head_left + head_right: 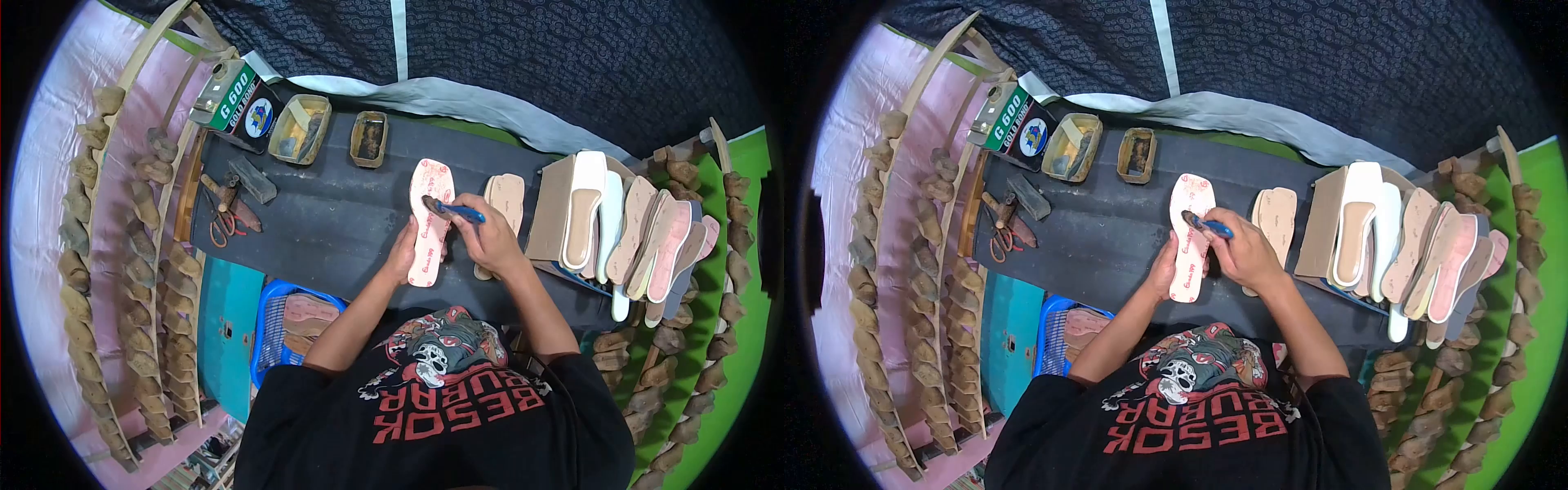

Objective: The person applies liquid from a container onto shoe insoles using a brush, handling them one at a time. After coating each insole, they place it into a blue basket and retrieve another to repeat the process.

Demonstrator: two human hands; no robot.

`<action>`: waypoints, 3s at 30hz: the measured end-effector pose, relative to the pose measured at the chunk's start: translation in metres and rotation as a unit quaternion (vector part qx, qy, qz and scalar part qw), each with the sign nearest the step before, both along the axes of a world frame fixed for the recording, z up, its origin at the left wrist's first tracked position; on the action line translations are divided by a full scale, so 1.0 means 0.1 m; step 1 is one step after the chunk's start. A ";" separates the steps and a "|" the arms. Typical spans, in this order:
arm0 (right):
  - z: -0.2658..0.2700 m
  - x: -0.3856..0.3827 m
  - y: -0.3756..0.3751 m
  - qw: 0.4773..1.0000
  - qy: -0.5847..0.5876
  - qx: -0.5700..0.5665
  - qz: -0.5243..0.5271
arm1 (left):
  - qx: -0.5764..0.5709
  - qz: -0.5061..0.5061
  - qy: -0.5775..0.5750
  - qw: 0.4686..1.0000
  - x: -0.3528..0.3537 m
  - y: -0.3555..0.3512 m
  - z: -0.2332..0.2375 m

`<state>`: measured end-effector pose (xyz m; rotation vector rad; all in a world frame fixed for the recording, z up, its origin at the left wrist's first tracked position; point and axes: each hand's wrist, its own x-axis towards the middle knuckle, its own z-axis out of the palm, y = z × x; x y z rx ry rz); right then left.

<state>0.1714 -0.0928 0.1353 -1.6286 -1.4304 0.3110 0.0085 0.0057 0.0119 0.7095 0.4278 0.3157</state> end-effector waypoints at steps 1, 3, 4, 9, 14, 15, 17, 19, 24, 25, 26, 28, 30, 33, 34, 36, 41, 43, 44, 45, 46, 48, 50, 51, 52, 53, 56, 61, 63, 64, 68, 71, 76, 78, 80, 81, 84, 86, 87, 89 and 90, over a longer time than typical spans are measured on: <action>0.04 0.03 -0.01 1.000 0.011 -0.005 -0.012 | 0.002 -0.001 0.003 1.000 0.01 -0.01 0.03; 0.07 0.10 0.00 0.999 0.021 -0.018 -0.042 | 0.007 -0.001 0.007 1.000 0.02 -0.01 0.09; 0.08 0.14 0.01 0.998 0.020 -0.025 -0.061 | 0.009 -0.009 0.006 1.000 0.02 0.00 0.09; 0.04 0.13 0.02 0.999 -0.022 0.006 -0.047 | -0.021 -0.021 -0.013 0.999 0.04 -0.01 0.01; -0.03 -0.02 0.00 0.999 0.016 -0.024 -0.024 | -0.055 -0.009 -0.035 0.998 0.02 0.04 -0.01; -0.02 0.00 0.00 0.999 0.027 -0.023 -0.040 | -0.061 -0.008 -0.045 0.997 0.02 0.05 0.00; 0.00 0.06 0.04 0.996 0.048 -0.020 -0.072 | -0.067 -0.019 -0.052 0.996 0.01 0.08 0.02; 0.08 0.08 0.07 0.996 0.029 -0.021 -0.081 | -0.063 -0.016 -0.044 0.997 0.02 0.07 0.13; 0.04 -0.02 0.02 0.999 0.012 -0.037 -0.010 | -0.066 -0.021 -0.042 0.997 0.02 0.02 0.01; 0.04 -0.05 0.02 0.999 0.013 -0.047 0.007 | -0.069 -0.016 -0.047 0.996 0.02 0.02 -0.02; 0.04 -0.05 0.02 0.999 0.019 -0.042 -0.005 | -0.069 -0.018 -0.051 0.996 0.01 0.02 -0.04; 0.06 -0.05 0.02 0.999 0.032 -0.033 -0.026 | -0.070 -0.022 -0.058 0.996 0.00 0.02 -0.02; 0.07 -0.01 0.03 0.997 0.032 -0.028 -0.062 | -0.069 -0.023 -0.070 0.995 0.01 0.02 0.04; 0.12 0.06 0.03 0.996 0.033 -0.019 -0.083 | -0.066 -0.026 -0.076 0.995 0.02 0.01 0.13; 0.13 0.05 0.02 0.997 0.028 -0.023 -0.074 | -0.066 -0.026 -0.075 0.995 0.02 0.01 0.14; 0.10 -0.01 0.00 0.999 0.012 -0.016 -0.028 | -0.059 -0.012 -0.067 0.996 0.02 -0.02 0.09; 0.03 -0.18 -0.05 0.999 0.036 -0.005 0.014 | -0.037 0.009 -0.047 0.998 0.03 -0.02 0.01; 0.04 -0.15 -0.05 0.998 0.049 0.001 -0.044 | -0.034 0.000 -0.053 0.998 0.01 -0.01 0.04; 0.06 -0.11 -0.07 0.996 0.056 0.003 -0.074 | -0.032 -0.002 -0.049 0.998 0.00 -0.02 0.06; 0.06 -0.07 -0.08 0.993 0.061 0.006 -0.105 | -0.030 -0.005 -0.046 0.998 -0.01 -0.01 0.13; 0.04 -0.01 -0.10 0.989 0.075 -0.004 -0.131 | -0.028 -0.010 -0.043 0.999 0.00 -0.01 0.17; 0.06 0.04 -0.13 0.990 0.058 -0.002 -0.127 | -0.037 -0.016 -0.052 0.998 0.01 -0.03 0.16; 0.07 0.04 -0.14 0.993 0.035 0.009 -0.112 | -0.041 -0.018 -0.055 0.997 0.02 -0.06 0.15; 0.07 0.01 -0.15 0.995 0.021 0.018 -0.098 | -0.040 -0.017 -0.053 0.998 0.02 -0.07 0.14; 0.06 -0.04 -0.16 0.996 0.008 0.027 -0.085 | -0.040 -0.015 -0.051 0.998 0.03 -0.07 0.12; 0.03 -0.08 -0.17 0.998 0.021 0.016 -0.064 | -0.042 -0.013 -0.044 0.998 0.04 -0.08 0.10; -0.02 -0.21 -0.21 0.999 0.049 -0.015 -0.015 | -0.048 -0.006 -0.032 0.998 0.04 -0.09 0.06; -0.08 -0.10 -0.22 0.993 0.074 0.006 -0.096 | -0.034 -0.038 -0.062 0.997 0.02 -0.05 0.16; -0.01 0.01 -0.22 0.988 0.083 -0.003 -0.134 | -0.028 -0.042 -0.068 0.996 0.03 -0.05 0.18; 0.00 0.05 -0.22 0.987 0.066 0.006 -0.144 | -0.026 -0.042 -0.066 0.997 0.03 -0.06 0.18; 0.05 -0.01 -0.20 0.994 0.043 -0.002 -0.102 | -0.020 -0.020 -0.047 0.998 0.03 -0.11 0.17; -0.09 -0.14 -0.13 0.997 0.062 -0.008 -0.041 | -0.046 0.013 -0.030 0.998 0.00 -0.11 0.06; -0.10 -0.19 0.22 0.995 0.081 0.003 -0.054 | -0.067 0.039 -0.035 0.996 -0.18 -0.05 0.03; -0.10 -0.16 0.42 0.995 0.082 0.019 -0.054 | -0.069 0.038 -0.037 0.996 -0.29 -0.01 0.03; -0.16 -0.14 0.67 0.993 0.099 0.017 -0.068 | -0.070 0.026 -0.032 0.997 -0.41 0.05 0.00; -0.20 -0.14 0.80 0.991 0.107 0.015 -0.075 | -0.070 0.020 -0.029 0.997 -0.47 0.08 -0.03; -0.33 -0.13 1.20 0.987 0.145 0.016 -0.071 | -0.091 0.017 -0.031 0.995 -0.64 0.12 -0.13; -0.43 -0.15 1.45 0.986 0.153 0.018 -0.067 | -0.109 0.016 -0.026 0.994 -0.76 0.15 -0.19; -0.48 -0.16 1.58 0.985 0.158 0.010 -0.076 | -0.120 0.015 -0.031 0.992 -0.81 0.18 -0.22; -0.57 -0.18 1.79 0.982 0.166 -0.008 -0.091 | -0.142 0.012 -0.041 0.989 -0.93 0.24 -0.27; -0.56 -0.21 1.86 0.983 0.155 -0.012 -0.094 | -0.145 0.010 -0.041 0.989 -0.99 0.27 -0.27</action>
